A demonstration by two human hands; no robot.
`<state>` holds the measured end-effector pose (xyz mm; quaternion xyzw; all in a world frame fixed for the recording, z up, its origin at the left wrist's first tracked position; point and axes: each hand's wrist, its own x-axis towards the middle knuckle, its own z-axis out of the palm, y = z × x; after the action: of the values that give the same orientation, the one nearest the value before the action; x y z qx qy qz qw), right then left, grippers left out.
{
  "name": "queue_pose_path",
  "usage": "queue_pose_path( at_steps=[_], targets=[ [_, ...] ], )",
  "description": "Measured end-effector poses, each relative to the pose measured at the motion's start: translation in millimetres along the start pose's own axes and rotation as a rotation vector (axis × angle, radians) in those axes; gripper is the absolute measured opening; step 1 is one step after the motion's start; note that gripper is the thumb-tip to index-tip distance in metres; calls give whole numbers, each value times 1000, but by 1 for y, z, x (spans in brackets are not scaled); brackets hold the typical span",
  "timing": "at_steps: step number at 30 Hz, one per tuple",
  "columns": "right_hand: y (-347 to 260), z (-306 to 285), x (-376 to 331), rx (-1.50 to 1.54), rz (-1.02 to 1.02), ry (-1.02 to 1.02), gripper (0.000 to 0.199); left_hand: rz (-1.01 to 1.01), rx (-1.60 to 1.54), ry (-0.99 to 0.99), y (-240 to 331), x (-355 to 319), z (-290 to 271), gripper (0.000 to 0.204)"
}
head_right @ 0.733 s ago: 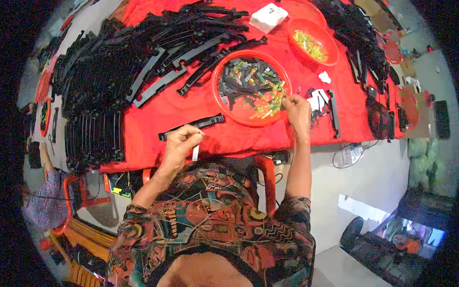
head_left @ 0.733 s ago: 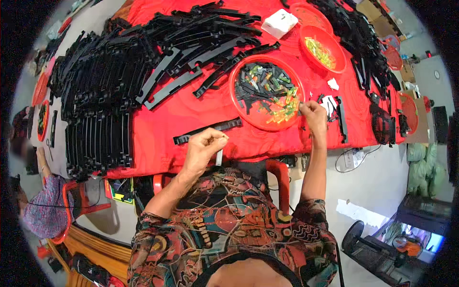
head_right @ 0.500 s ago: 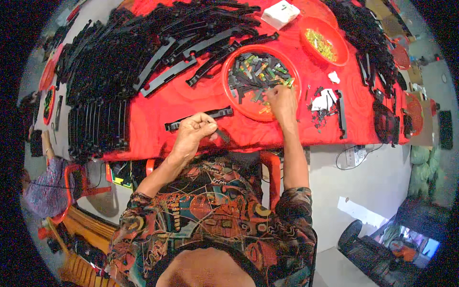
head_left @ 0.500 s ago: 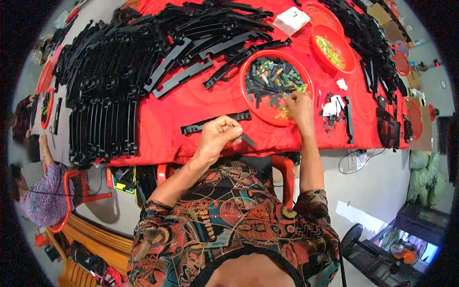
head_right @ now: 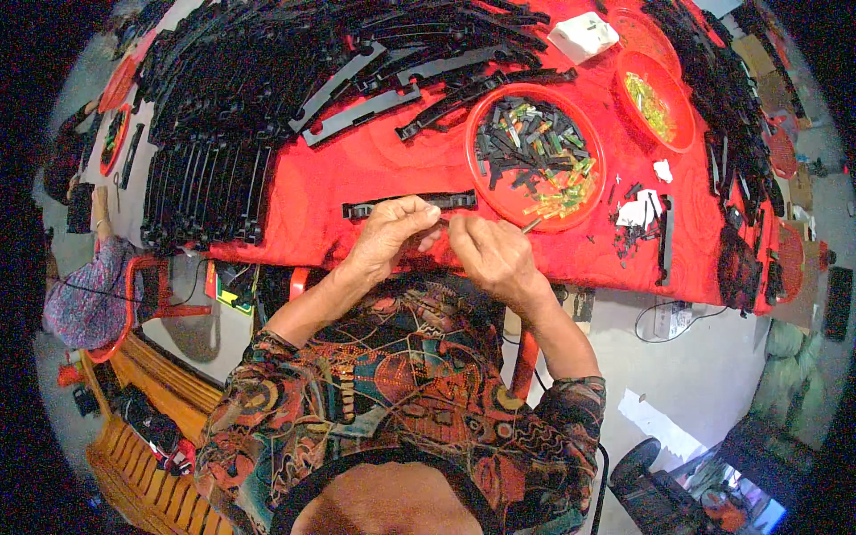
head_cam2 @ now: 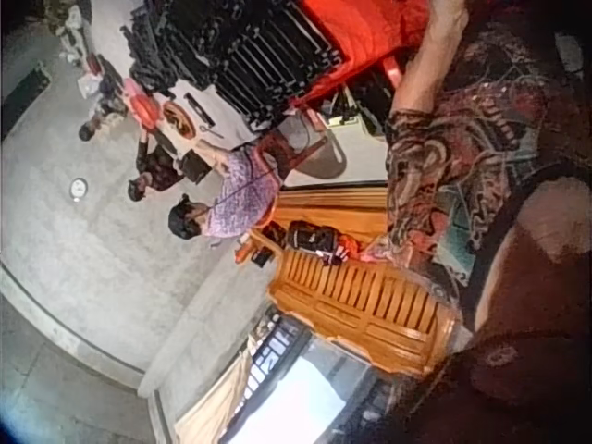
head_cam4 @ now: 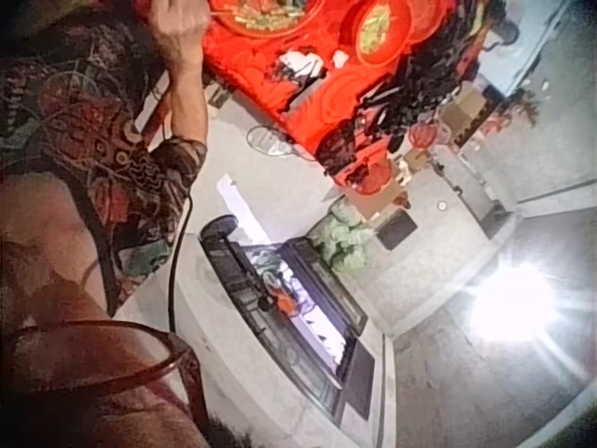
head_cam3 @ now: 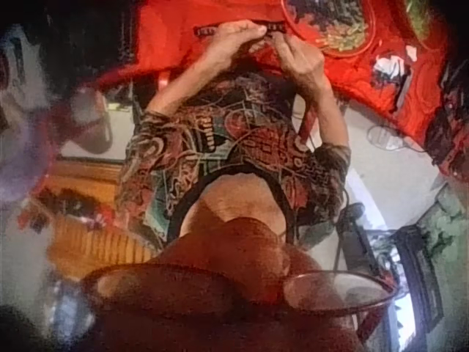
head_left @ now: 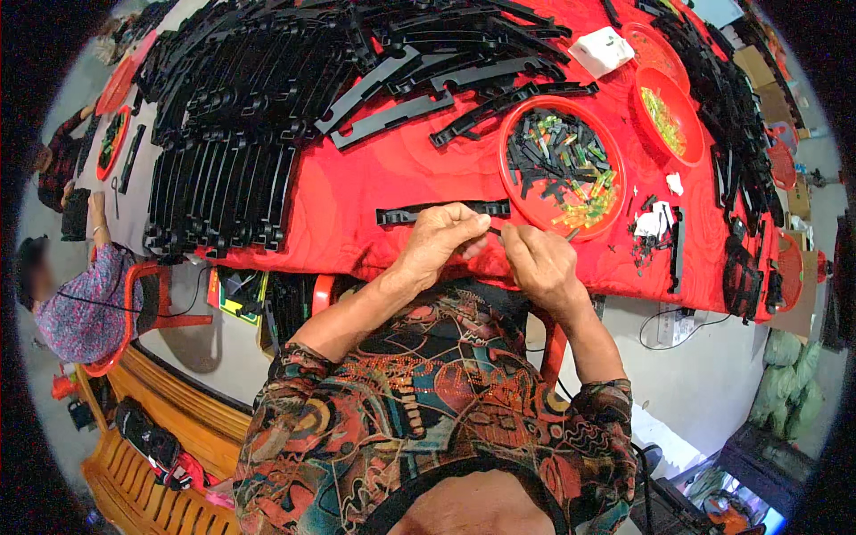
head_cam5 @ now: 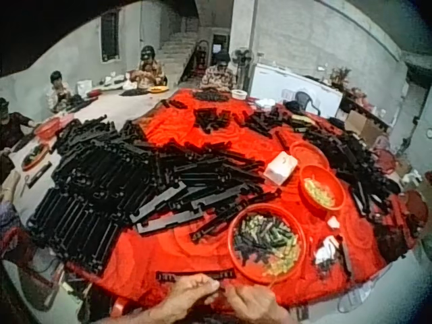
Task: Manually assembling small plastic components, including inserts and clips, into larger plastic housing units at a table.
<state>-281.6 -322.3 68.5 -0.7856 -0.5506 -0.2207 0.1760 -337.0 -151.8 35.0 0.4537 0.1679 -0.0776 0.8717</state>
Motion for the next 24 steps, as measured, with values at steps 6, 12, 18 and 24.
queue_pose_path(
  at_steps=[6, 12, 18, 24],
  targets=[
    [3, -8, -6, -88, -164, 62, 26, -295, -149, -370, 12, -4, -7, 27],
    [-10, -5, -9, 132, 104, 40, 17, 51, 166, -288, 16, -14, 3, 24],
    [-18, -16, -13, 741, 438, -41, 10, 604, 884, -404, 26, -21, -3, 19],
    [11, -8, -51, 1554, 1051, -304, 13, 913, 1111, -274, 60, -23, -5, 3]
  ],
)
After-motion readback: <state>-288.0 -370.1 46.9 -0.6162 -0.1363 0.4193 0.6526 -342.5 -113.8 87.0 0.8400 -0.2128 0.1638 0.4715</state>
